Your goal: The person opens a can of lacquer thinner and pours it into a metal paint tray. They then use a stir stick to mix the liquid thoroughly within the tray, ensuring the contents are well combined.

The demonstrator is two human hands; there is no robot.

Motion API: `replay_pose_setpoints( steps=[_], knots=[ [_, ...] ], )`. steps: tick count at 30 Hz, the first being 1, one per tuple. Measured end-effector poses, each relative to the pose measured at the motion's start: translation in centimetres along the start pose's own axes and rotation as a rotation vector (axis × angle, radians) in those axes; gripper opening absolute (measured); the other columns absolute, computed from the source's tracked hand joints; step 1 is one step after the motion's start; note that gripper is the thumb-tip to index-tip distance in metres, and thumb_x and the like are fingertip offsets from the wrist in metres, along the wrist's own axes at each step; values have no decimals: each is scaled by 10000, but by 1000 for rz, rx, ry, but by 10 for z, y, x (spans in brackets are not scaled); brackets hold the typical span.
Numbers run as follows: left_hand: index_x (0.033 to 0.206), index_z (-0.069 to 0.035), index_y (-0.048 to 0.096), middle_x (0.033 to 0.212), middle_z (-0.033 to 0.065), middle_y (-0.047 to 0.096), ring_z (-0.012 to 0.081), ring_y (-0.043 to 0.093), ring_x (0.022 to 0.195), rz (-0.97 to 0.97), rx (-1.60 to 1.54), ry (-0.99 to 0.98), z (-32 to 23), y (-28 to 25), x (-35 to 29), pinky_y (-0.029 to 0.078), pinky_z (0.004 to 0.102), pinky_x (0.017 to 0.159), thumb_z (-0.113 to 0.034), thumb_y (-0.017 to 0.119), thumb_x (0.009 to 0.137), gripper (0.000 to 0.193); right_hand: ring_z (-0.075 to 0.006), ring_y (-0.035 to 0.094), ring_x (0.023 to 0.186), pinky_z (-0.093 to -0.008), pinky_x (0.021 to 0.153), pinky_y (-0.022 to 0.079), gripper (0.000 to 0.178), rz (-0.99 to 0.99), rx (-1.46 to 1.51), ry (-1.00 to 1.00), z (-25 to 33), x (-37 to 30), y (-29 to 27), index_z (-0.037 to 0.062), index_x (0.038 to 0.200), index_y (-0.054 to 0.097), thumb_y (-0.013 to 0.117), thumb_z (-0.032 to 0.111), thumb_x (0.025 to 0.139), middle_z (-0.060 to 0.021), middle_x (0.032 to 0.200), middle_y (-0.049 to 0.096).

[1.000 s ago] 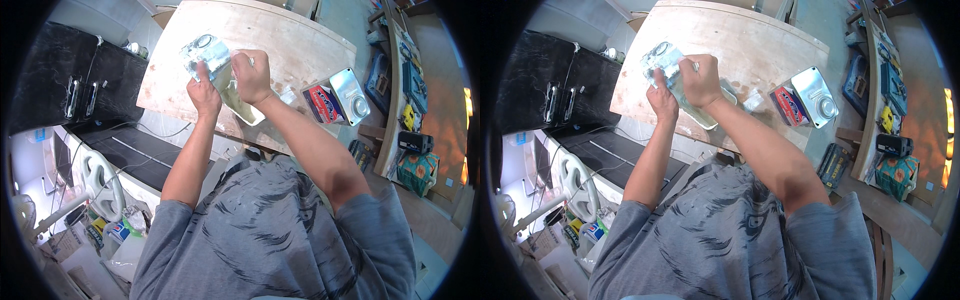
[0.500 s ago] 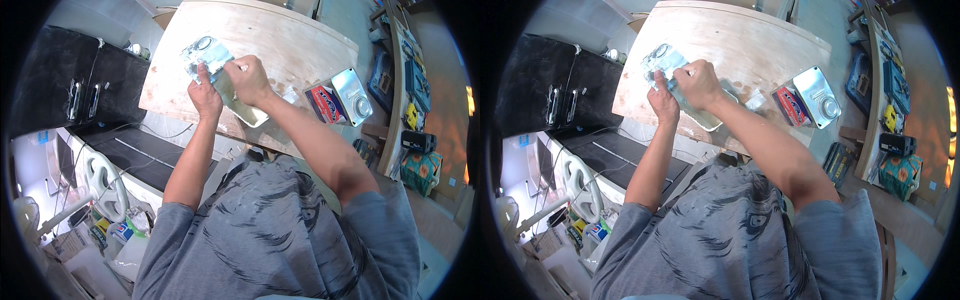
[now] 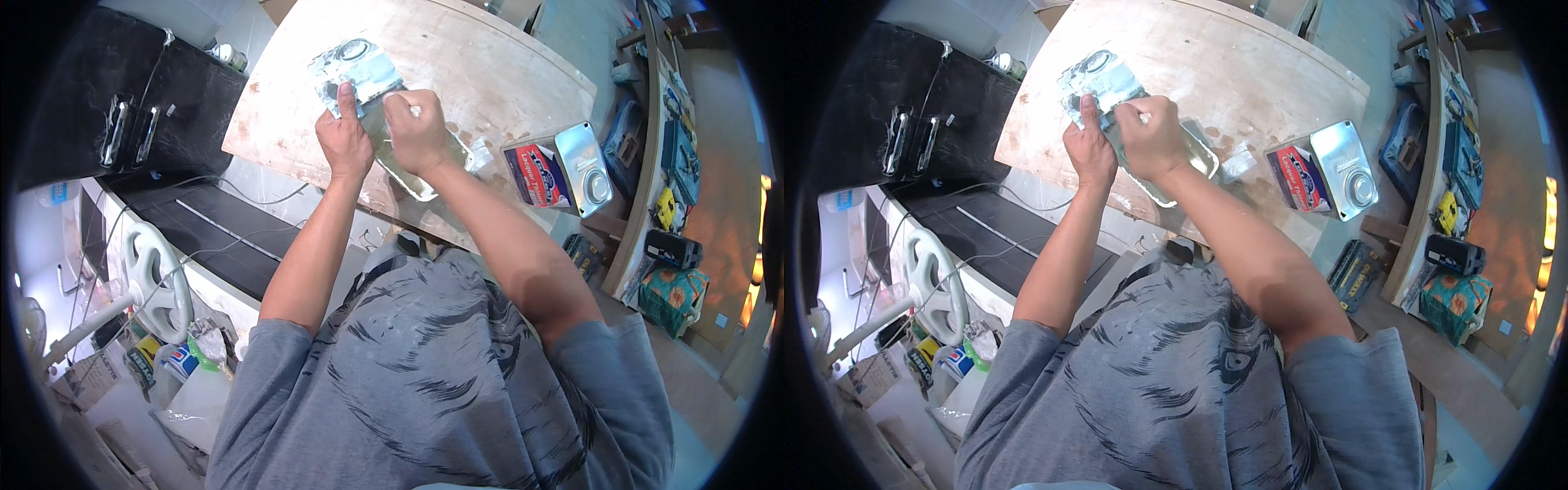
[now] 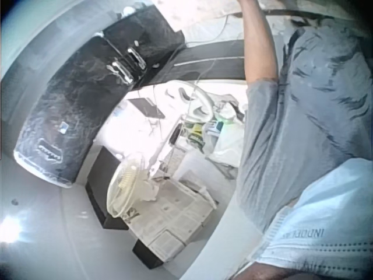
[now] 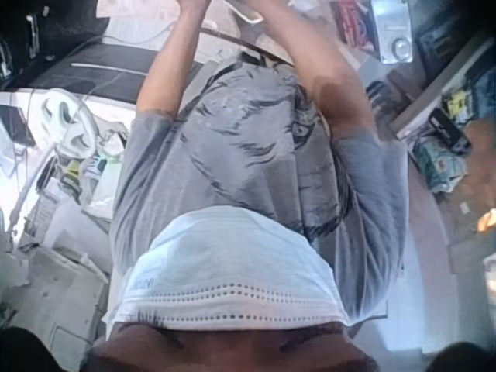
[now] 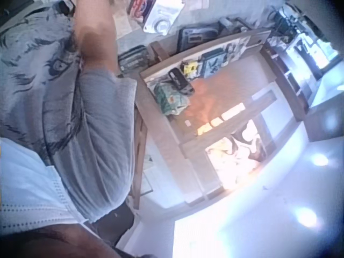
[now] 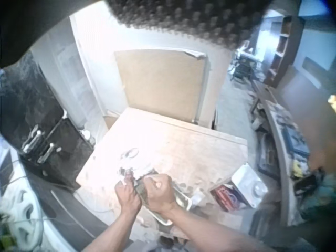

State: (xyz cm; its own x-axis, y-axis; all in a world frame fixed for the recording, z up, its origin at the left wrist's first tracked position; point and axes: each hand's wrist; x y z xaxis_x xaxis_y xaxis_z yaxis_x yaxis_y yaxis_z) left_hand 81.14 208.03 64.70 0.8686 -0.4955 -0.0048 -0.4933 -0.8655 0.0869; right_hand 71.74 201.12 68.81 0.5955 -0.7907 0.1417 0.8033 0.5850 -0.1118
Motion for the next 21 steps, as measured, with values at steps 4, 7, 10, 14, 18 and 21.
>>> replay_pose_setpoints(
  steps=[4,7,10,14,18,21],
  knots=[
    [1064,49,739,948,60,734,122,607,889,-17,14,20,-1,1,0,505,313,838,-445,596,1093,515,-132,513,546,-334,562,432,343,114,-159,135,9,-3,-26,22,661,568,567,154,978,-57,567,488],
    [1059,49,739,942,64,740,126,612,891,-21,31,51,-5,2,-2,509,314,850,-445,595,1093,516,-133,589,620,-321,591,482,261,197,-314,228,24,6,-36,27,744,613,566,133,977,-48,631,528],
    [1053,53,738,934,68,741,125,613,883,-20,47,67,-7,2,-2,513,316,845,-442,595,1093,517,-135,506,584,-333,548,434,323,229,-363,-3,30,13,-40,-6,734,588,577,197,985,-55,619,504],
    [1021,55,738,897,69,739,121,607,844,-43,17,120,-7,3,-2,519,324,806,-438,597,1093,517,-123,434,575,-341,556,385,385,189,19,97,65,20,-31,-32,676,539,565,209,976,-53,587,470],
    [989,51,741,849,67,732,116,595,802,-12,14,69,-3,1,-2,518,328,757,-449,604,1086,527,-109,395,560,-313,531,350,431,256,119,-110,43,16,-18,39,639,467,510,169,1047,-5,605,426],
    [962,52,742,812,69,726,114,589,782,-10,35,48,-5,-1,-2,516,329,735,-458,611,1081,540,-152,450,552,-346,550,387,384,317,46,-224,18,14,-14,-29,662,533,545,168,991,-89,582,478]
  ],
)
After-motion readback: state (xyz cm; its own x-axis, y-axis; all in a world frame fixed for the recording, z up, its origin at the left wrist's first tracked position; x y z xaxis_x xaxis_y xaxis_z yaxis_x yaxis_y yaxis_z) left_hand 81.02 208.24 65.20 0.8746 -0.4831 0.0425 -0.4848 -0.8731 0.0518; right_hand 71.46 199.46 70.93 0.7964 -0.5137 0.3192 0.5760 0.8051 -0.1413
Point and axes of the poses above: each hand's wrist, its own x-axis towards the middle knuckle, its own y-axis out of the palm, z = x × y
